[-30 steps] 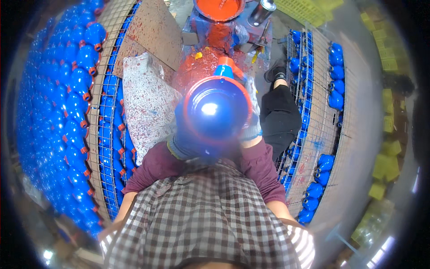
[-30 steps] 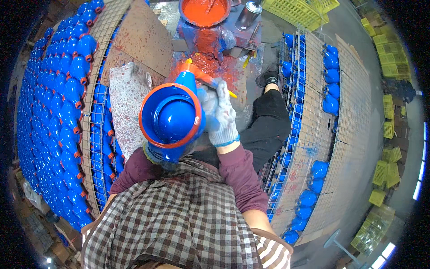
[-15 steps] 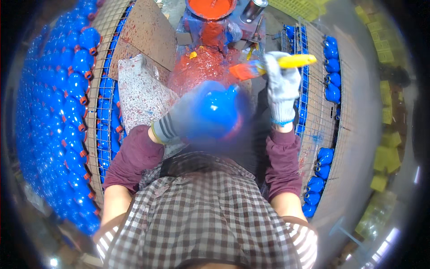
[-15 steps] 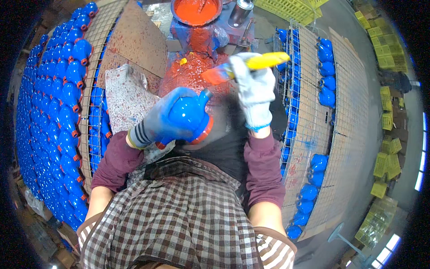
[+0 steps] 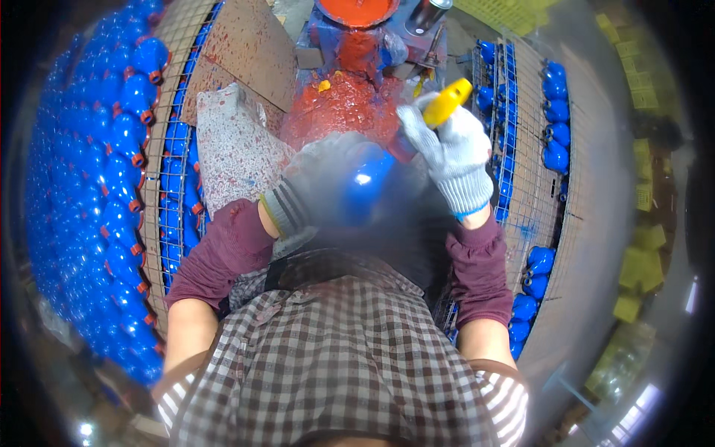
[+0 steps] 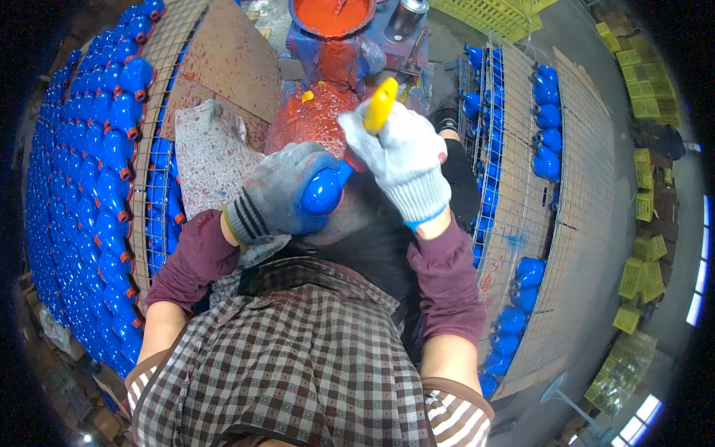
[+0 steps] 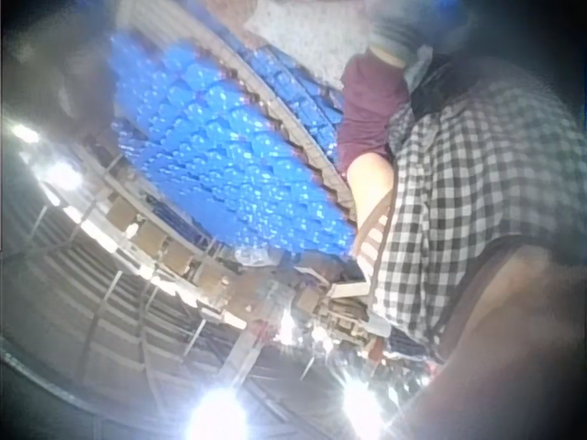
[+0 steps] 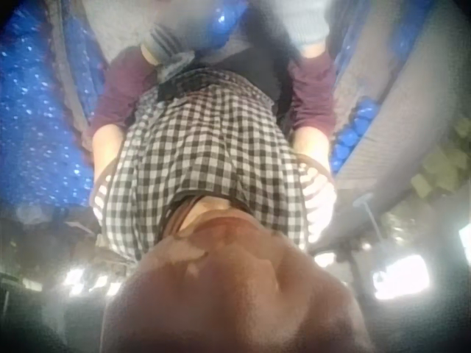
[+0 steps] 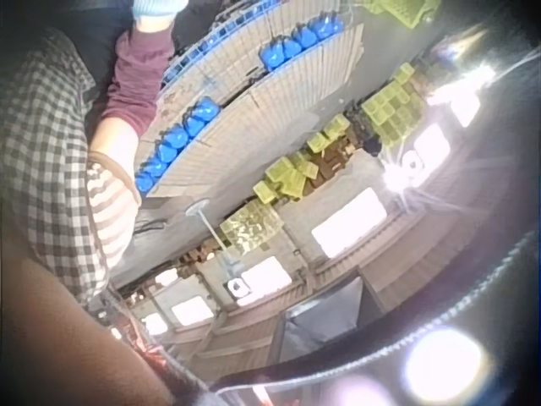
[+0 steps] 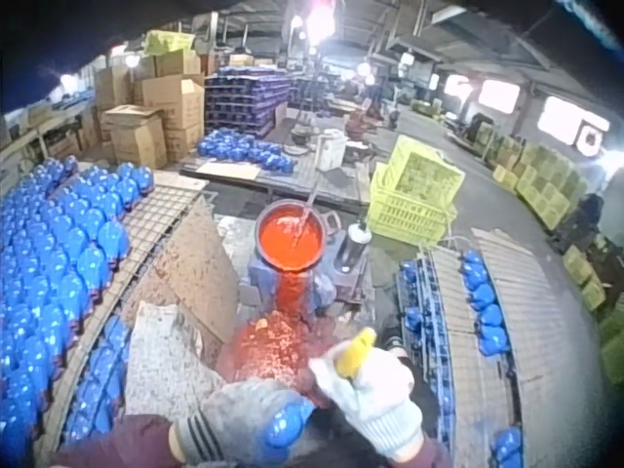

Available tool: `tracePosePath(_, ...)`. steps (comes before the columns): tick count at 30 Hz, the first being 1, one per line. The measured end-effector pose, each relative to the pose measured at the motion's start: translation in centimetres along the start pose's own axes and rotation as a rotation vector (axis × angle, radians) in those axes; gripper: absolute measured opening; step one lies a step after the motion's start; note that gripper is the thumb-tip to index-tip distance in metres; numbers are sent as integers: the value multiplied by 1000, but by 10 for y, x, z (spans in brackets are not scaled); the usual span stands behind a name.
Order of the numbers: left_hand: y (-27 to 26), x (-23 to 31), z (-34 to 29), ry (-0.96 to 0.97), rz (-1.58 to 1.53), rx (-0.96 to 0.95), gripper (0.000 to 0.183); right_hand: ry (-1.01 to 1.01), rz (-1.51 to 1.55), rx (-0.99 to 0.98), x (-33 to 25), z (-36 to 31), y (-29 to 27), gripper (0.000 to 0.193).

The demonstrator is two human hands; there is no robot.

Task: Manual painting of plastic components using a brush and liquid paint in a factory setting.

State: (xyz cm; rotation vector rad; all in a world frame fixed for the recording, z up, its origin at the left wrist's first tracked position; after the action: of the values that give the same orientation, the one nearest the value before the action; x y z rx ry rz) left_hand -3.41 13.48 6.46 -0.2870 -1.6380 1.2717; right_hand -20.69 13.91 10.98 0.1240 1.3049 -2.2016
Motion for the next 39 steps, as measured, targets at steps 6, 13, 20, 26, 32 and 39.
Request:
tracePosePath(6,8,-23,-15,25,-510,248,67,30,547,115,-2,-28,-17,14)
tracePosePath(13,21,-15,-25,79,-1183,227,37,718,1514,630,29,-89,67,19)
tracePosePath(20,129,-60,-53,-456,-2203,300,92,536,1964,46,-4,-48,83,32)
tracePosePath(26,67,-72,-31,-144,-1441,-135,72,499,2406,133,19,-38,80,29)
tracePosePath(32,-14,-23,-10,289,-997,-39,86,473,1871,510,39,-47,34,20)
tracePosePath(39,-7,-25,-6,203,-473,311,77,542,1271,490,16,-40,-2,17)
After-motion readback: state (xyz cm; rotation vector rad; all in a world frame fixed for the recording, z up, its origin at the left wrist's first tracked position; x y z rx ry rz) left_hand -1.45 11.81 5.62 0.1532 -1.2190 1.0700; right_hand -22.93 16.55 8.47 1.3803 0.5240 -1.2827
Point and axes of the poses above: each hand's wrist, its own z-axis towards the middle knuckle, its own y-axis out of the palm, x = y × z, the point moved 3 cm from there along z, towards the middle knuckle, and after that the axes turned 4 degrees about -x, right-handed, at the moved point
